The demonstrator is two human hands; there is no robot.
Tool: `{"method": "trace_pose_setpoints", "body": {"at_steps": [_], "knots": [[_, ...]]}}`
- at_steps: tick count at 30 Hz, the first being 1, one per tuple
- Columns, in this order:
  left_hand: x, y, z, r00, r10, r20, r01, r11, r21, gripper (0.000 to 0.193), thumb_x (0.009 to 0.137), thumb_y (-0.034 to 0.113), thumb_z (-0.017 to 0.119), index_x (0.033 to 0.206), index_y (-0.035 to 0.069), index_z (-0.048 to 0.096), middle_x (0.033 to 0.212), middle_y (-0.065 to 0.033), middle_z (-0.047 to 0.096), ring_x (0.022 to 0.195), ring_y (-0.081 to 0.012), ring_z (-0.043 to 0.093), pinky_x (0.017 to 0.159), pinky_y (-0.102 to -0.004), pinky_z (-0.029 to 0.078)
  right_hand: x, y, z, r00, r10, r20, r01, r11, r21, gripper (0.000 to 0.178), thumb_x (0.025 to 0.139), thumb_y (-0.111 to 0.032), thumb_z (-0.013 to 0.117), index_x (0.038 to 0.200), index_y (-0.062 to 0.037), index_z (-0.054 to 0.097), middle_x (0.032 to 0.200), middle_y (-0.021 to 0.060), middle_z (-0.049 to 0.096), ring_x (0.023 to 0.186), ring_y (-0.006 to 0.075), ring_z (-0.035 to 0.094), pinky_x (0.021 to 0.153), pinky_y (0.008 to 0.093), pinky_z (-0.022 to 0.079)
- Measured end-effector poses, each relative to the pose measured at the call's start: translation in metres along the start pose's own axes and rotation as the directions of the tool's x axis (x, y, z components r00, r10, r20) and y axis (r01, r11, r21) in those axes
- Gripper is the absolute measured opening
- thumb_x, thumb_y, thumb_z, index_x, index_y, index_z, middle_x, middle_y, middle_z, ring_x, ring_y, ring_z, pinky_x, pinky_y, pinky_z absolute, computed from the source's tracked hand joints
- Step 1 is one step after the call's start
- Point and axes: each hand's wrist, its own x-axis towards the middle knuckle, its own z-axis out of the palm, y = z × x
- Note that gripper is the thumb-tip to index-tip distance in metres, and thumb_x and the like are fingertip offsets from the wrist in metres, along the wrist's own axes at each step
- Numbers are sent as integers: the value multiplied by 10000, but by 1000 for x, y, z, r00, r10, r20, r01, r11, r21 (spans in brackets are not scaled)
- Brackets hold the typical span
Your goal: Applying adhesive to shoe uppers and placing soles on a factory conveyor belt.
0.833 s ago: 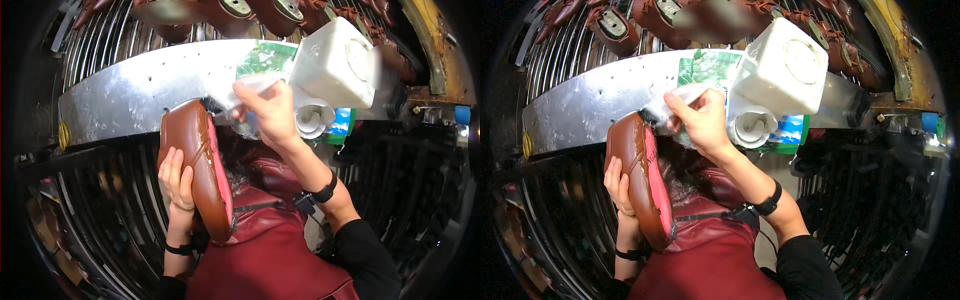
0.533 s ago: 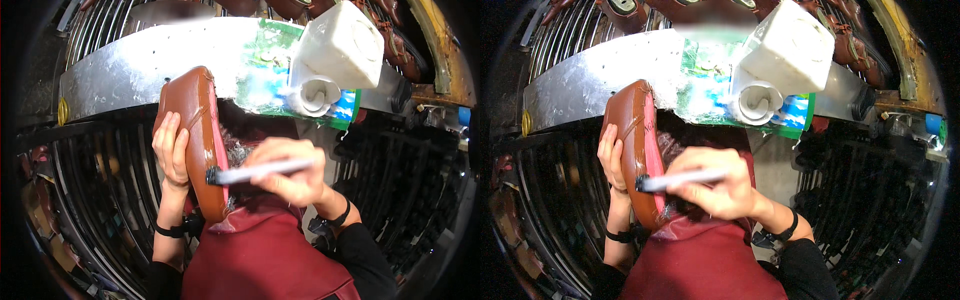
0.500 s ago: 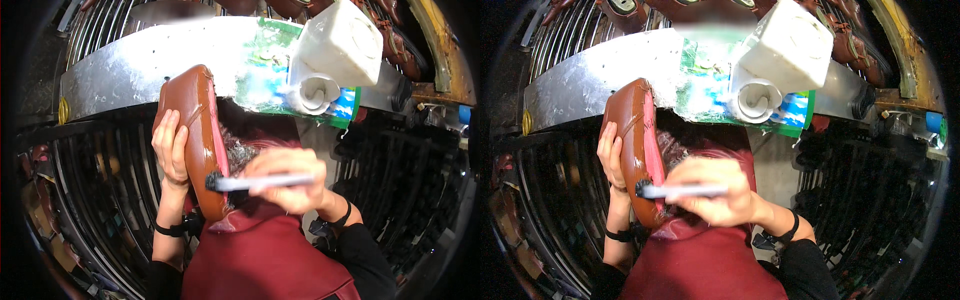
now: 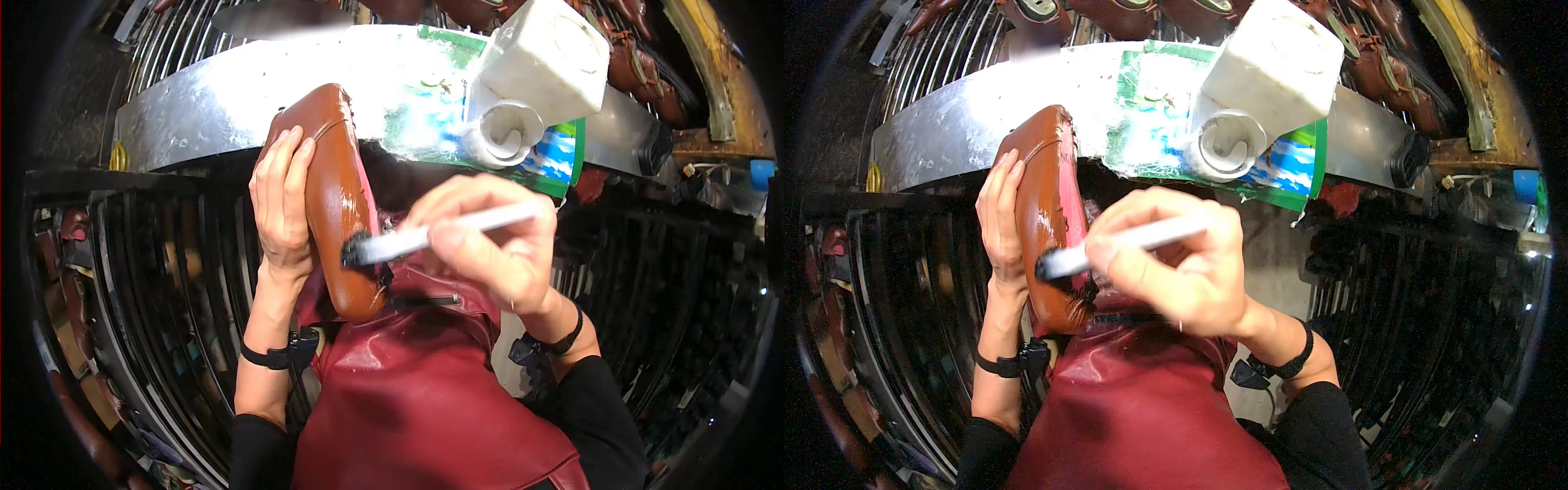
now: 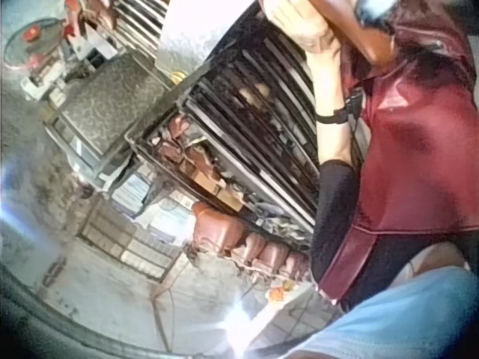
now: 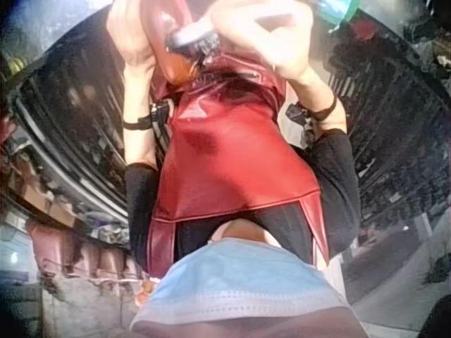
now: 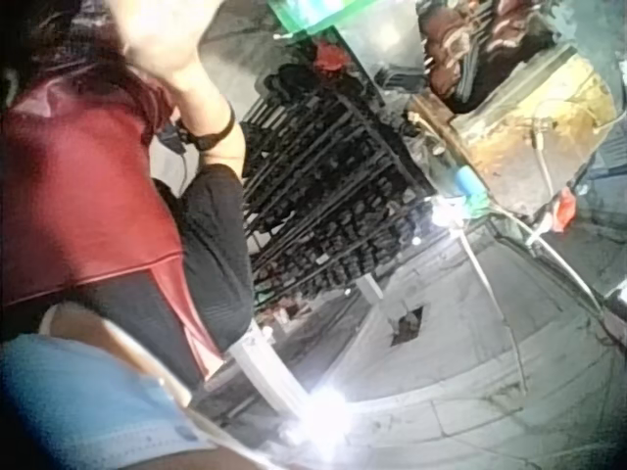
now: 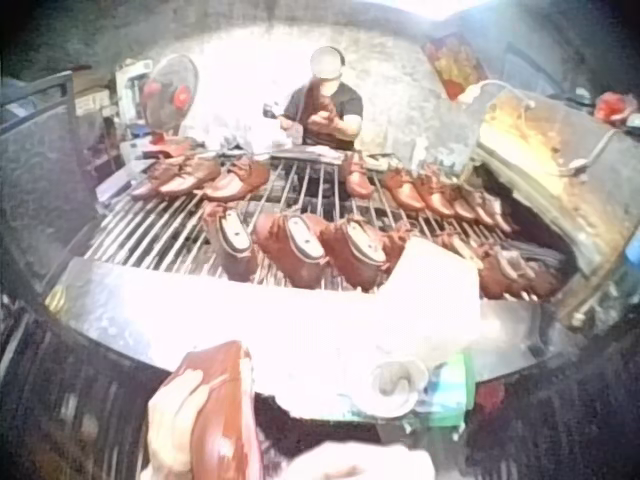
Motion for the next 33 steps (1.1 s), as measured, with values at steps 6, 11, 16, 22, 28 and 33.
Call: {"method": "trace_pose_setpoints", "body": {"at_steps": [6, 11, 16, 22, 28, 33], "knots": [[34, 10, -12, 988, -112, 107, 115, 993, -18, 653, 817, 89, 784, 1433, -17, 597, 1421, -216, 639, 1326, -397, 612, 1125, -479, 452, 12, -34, 0, 923, -275, 268, 346, 897, -273, 207, 763, -16, 798, 933, 76, 723, 889, 216, 760, 785, 305, 773, 712, 367, 618], [74, 2, -19, 971, -171, 166, 189, 977, -98, 705, 770, 74, 807, 1438, 4, 592, 1384, -203, 653, 1286, -385, 627, 1109, -473, 457, 40, -60, -1, 896, -324, 304, 426, 822, -379, 230, 698, -81, 777, 893, 28, 720, 891, 213, 767, 751, 302, 763, 667, 379, 597], [117, -17, -29, 940, -212, 269, 275, 935, -224, 777, 664, 57, 872, 1391, 6, 603, 1310, -195, 676, 1223, -397, 640, 1081, -460, 471, 90, -72, -8, 797, -472, 376, 595, 718, -360, 249, 710, -77, 732, 933, 30, 701, 910, 204, 769, 740, 307, 740, 728, 407, 578], [149, -45, -31, 794, -205, 572, 460, 819, -343, 893, 568, -75, 878, 1401, 3, 568, 1290, -212, 669, 1239, -438, 632, 1076, -464, 505, 143, -52, -25, 689, -621, 374, 725, 601, -338, 287, 721, -38, 703, 987, 68, 714, 1026, 241, 764, 924, 333, 746, 839, 430, 595], [101, -113, 2, 815, -358, 455, 570, 359, -739, 1013, 577, -167, 920, 1496, 4, 532, 1389, -124, 657, 1298, -263, 631, 1065, -417, 563, 114, 24, -60, 887, -453, 93, 428, 730, -533, 257, 820, -4, 758, 1061, 82, 740, 1029, 186, 779, 967, 256, 754, 866, 376, 595], [94, -78, -3, 747, -593, 301, 523, 246, -816, 844, 694, -148, 798, 1498, -48, 561, 1258, -148, 714, 1163, -253, 684, 1048, -377, 536, 33, 30, -71, 719, -345, -603, 172, 929, -326, 162, 1019, -121, 755, 1049, 39, 753, 819, 74, 738, 649, 124, 700, 565, 244, 542]]}}
